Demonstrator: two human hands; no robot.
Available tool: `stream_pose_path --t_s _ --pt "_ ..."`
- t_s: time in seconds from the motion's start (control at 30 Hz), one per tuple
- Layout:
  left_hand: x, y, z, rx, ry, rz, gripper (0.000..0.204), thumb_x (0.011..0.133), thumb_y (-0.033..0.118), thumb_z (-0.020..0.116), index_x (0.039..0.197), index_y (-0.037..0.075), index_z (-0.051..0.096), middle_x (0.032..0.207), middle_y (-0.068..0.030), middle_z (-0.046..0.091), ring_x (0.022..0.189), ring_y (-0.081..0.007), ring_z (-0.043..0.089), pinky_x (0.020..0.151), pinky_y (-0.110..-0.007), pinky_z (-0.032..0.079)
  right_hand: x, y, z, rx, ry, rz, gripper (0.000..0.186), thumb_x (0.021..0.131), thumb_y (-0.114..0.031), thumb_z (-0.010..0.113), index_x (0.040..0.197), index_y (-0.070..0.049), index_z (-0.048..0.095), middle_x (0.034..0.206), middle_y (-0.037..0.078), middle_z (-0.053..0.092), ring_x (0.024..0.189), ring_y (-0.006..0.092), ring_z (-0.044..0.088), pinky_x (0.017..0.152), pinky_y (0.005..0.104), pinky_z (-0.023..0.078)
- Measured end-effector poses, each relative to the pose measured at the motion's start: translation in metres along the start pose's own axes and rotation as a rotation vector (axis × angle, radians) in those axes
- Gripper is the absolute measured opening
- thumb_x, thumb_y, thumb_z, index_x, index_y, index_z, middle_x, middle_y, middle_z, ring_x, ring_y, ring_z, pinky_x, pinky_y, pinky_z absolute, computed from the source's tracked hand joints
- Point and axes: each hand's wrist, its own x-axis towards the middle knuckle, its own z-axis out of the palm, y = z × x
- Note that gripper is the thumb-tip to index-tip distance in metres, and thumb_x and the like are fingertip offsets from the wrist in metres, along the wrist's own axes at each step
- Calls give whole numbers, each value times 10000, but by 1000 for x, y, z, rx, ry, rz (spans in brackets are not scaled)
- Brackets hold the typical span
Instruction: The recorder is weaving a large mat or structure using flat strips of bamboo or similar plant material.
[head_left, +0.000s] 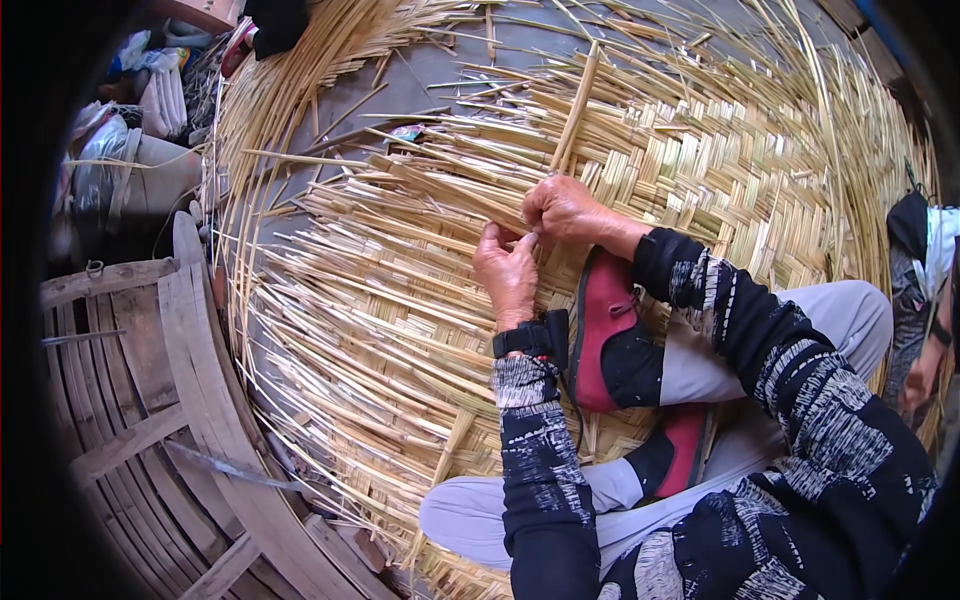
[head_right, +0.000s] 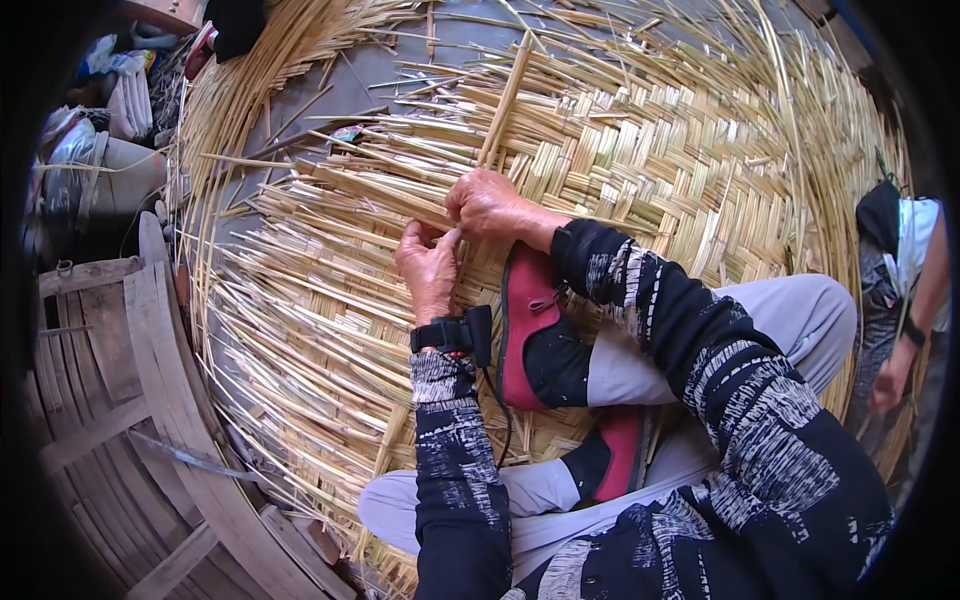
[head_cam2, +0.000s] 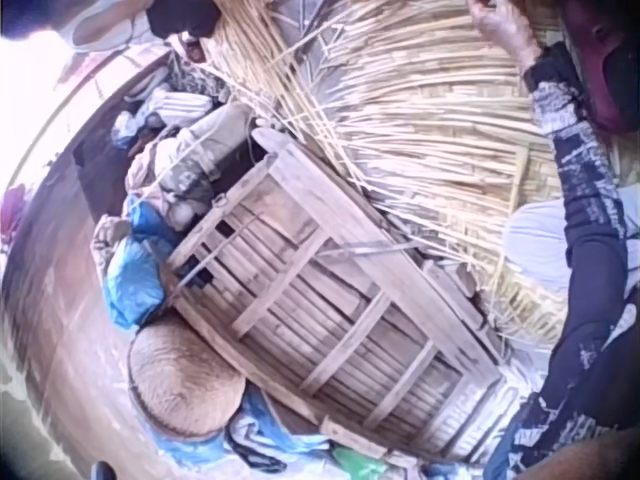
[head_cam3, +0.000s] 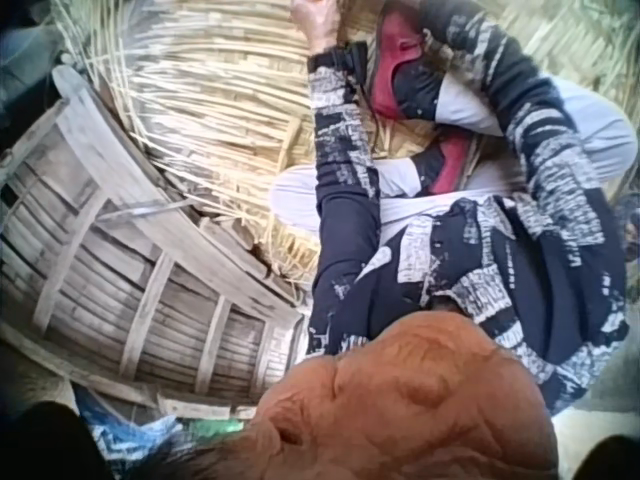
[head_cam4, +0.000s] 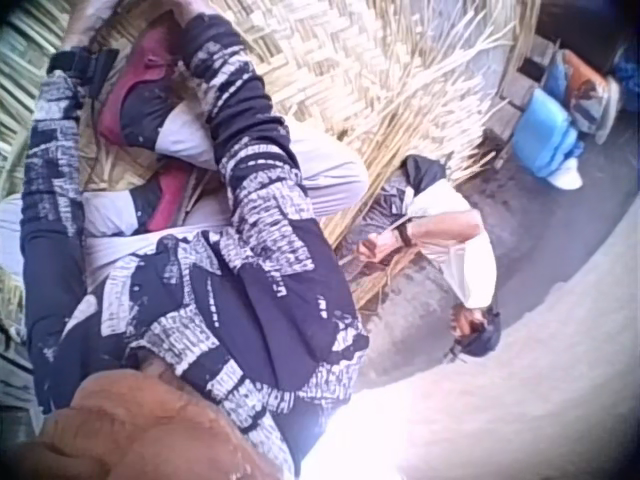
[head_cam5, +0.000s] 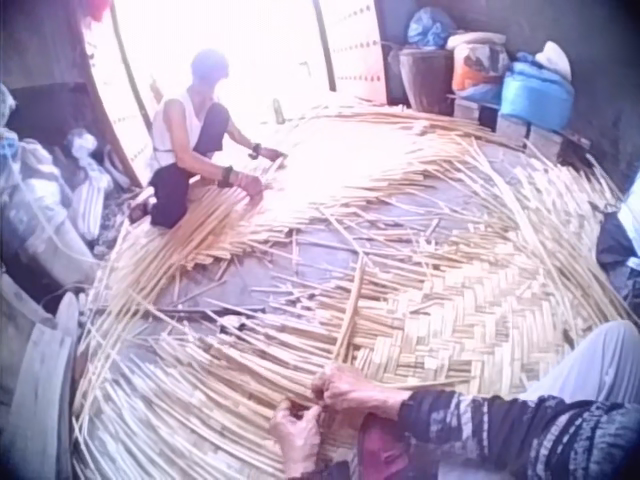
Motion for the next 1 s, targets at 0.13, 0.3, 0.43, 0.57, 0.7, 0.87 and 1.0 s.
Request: stream_pose_path --t_s 0.13,0.3,0.43,0.57,0.7,0.87,1.0 --pt "0 2 -1 194 13 6 196 684 33 678 825 -23 553 723 -102 622 647 -160 584 623 -288 457 0 0 2 9 9 -3 87 504 -121 643 588 -140 628 578 82 577 610 274 585 528 385 443" --pt "-9 15 10 461 135 65 221 698 79 677 816 -40 534 737 -156 629 679 -220 619 612 -338 456 -1 0 4 -111 119 -132 86 518 -98 590 587 -136 623 585 98 574 625 303 581 528 403 439" --pt "-11 11 11 511 266 81 227 698 98 683 797 -54 546 709 -166 626 639 -215 605 595 -350 452 -1 -8 6 -97 152 -161 105 521 -85 564 591 -133 626 596 107 578 634 315 580 530 410 438" --pt "0 16 -2 115 3 -348 168 676 76 697 706 -46 586 629 -85 602 555 -121 545 507 -301 444 -1 2 5 -72 65 -8 107 513 -86 578 598 -124 631 601 105 585 631 303 586 532 396 442" --pt "-2 5 -9 117 -86 -241 147 662 52 696 727 -41 602 601 -60 593 546 -110 540 500 -269 433 -3 -5 -4 30 -7 19 83 511 -66 608 589 -94 602 579 69 572 585 244 578 514 348 431" --pt "0 13 -9 364 -89 -72 125 667 46 694 670 -40 603 598 -34 589 561 -66 506 508 -230 425 -3 -2 -5 79 -17 0 79 512 -58 607 585 -85 599 568 68 569 564 234 575 510 337 435" --pt "-5 18 -3 440 -54 -44 182 662 103 716 664 -44 608 586 -83 600 540 -109 533 523 -270 434 -1 0 -2 82 17 0 93 526 -107 589 603 -124 637 582 97 582 594 279 585 527 377 451"
